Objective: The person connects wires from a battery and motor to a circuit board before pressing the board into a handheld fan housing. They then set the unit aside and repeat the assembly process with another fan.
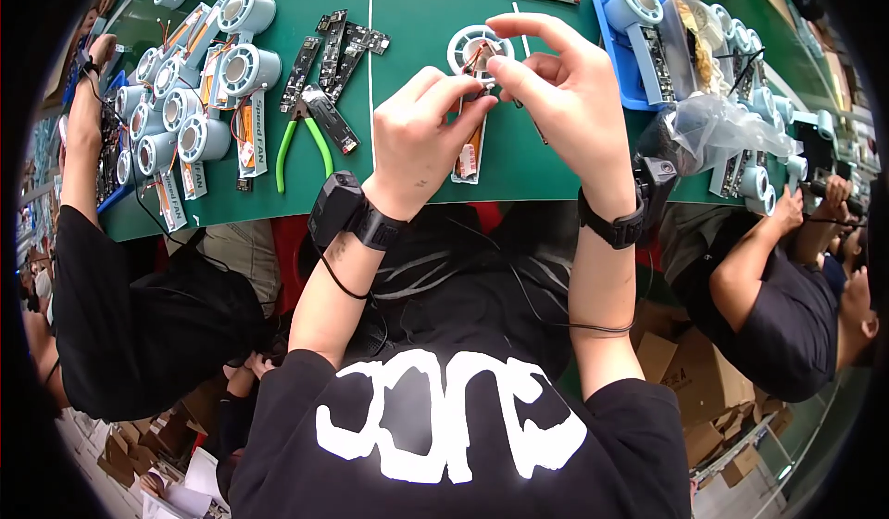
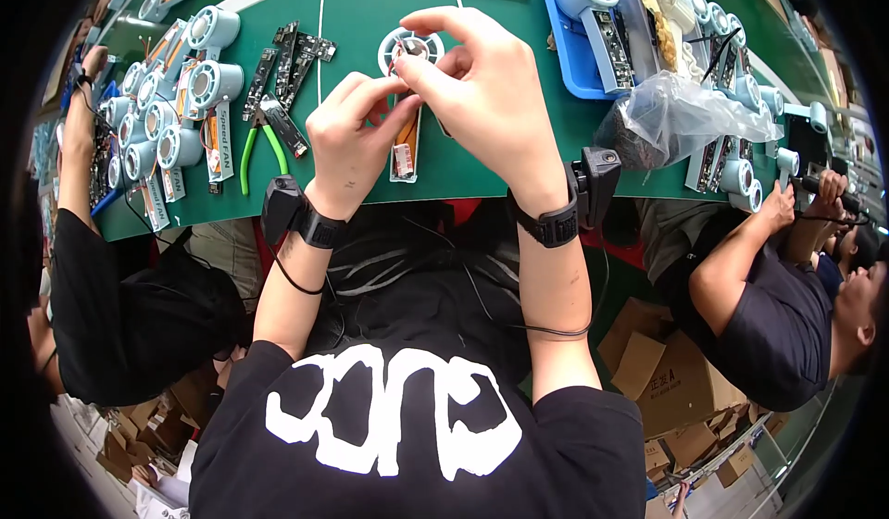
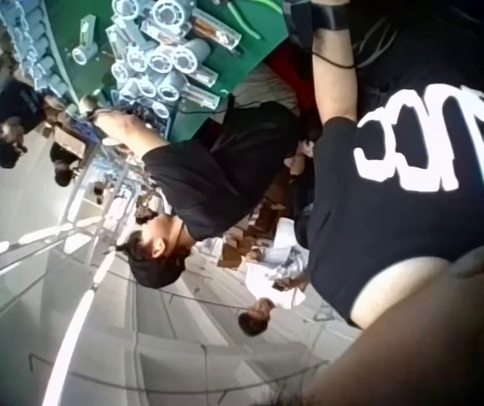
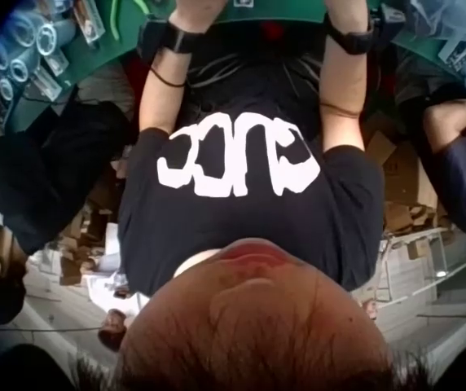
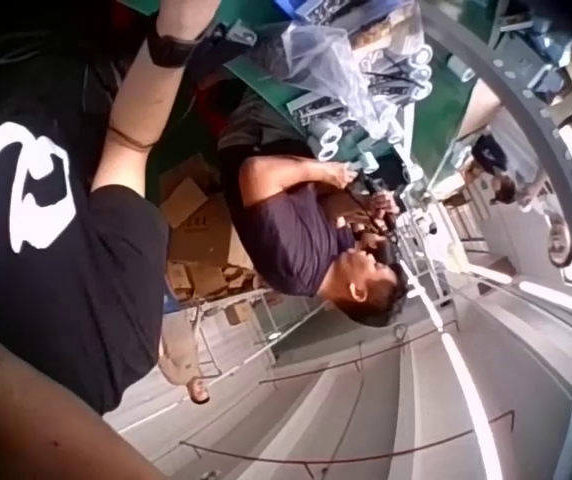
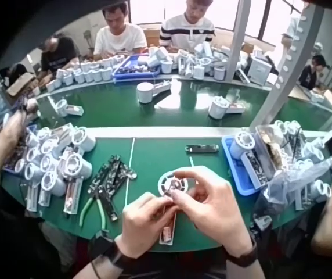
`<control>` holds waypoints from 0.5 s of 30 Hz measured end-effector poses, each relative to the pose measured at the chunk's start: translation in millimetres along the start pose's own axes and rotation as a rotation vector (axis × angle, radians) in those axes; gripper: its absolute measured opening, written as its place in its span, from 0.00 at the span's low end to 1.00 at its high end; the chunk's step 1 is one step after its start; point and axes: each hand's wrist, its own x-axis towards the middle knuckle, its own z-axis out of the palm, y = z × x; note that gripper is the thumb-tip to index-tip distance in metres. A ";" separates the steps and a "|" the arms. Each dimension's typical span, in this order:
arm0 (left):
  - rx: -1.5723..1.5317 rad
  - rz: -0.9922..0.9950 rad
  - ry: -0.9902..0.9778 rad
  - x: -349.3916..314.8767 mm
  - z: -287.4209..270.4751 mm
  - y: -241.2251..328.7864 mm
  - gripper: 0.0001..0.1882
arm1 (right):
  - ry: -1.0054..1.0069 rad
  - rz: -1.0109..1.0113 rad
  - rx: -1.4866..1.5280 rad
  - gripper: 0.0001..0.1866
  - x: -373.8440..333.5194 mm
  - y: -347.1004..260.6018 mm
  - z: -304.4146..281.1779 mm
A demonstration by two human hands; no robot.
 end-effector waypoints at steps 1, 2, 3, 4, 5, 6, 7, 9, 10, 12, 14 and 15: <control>-0.004 0.024 0.002 0.9 -0.8 -0.2 0.09 | -0.008 0.120 0.023 0.16 0.2 -2.2 -2.4; -0.008 0.048 0.004 0.8 -0.7 -1.7 0.09 | -0.010 0.118 0.020 0.16 -2.4 1.7 -2.4; -0.012 0.071 0.005 0.9 -0.9 -3.0 0.09 | 0.043 0.089 0.135 0.16 -9.1 11.7 -0.3; -0.017 0.072 0.006 1.3 0.1 -4.1 0.09 | 0.100 0.061 0.248 0.16 -17.8 24.3 1.8; -0.057 0.087 -0.002 0.3 0.5 -6.6 0.09 | 0.151 0.032 0.365 0.15 -24.5 36.5 5.4; -0.096 0.102 -0.010 -0.6 1.2 -9.2 0.09 | 0.149 0.032 0.365 0.15 -29.7 46.6 8.7; -0.138 0.115 -0.023 -3.3 1.1 -11.1 0.09 | 0.180 0.018 0.365 0.16 -37.3 56.3 12.7; -0.116 0.135 -0.047 -6.8 1.1 -14.7 0.09 | 0.246 -0.011 0.363 0.17 -49.9 72.5 17.6; -0.094 0.159 -0.068 -7.8 1.6 -16.0 0.09 | 0.248 -0.008 0.363 0.17 -54.1 78.2 19.9; -0.073 0.183 -0.091 -8.1 4.8 -15.9 0.09 | 0.252 -0.067 0.297 0.18 -59.4 85.0 27.8; -0.045 0.205 -0.081 -6.9 8.1 -14.5 0.07 | 0.255 -0.096 0.263 0.18 -62.5 88.3 33.1; -0.030 0.216 -0.076 -6.7 9.1 -13.9 0.06 | 0.268 -0.103 0.259 0.18 -63.9 89.3 35.6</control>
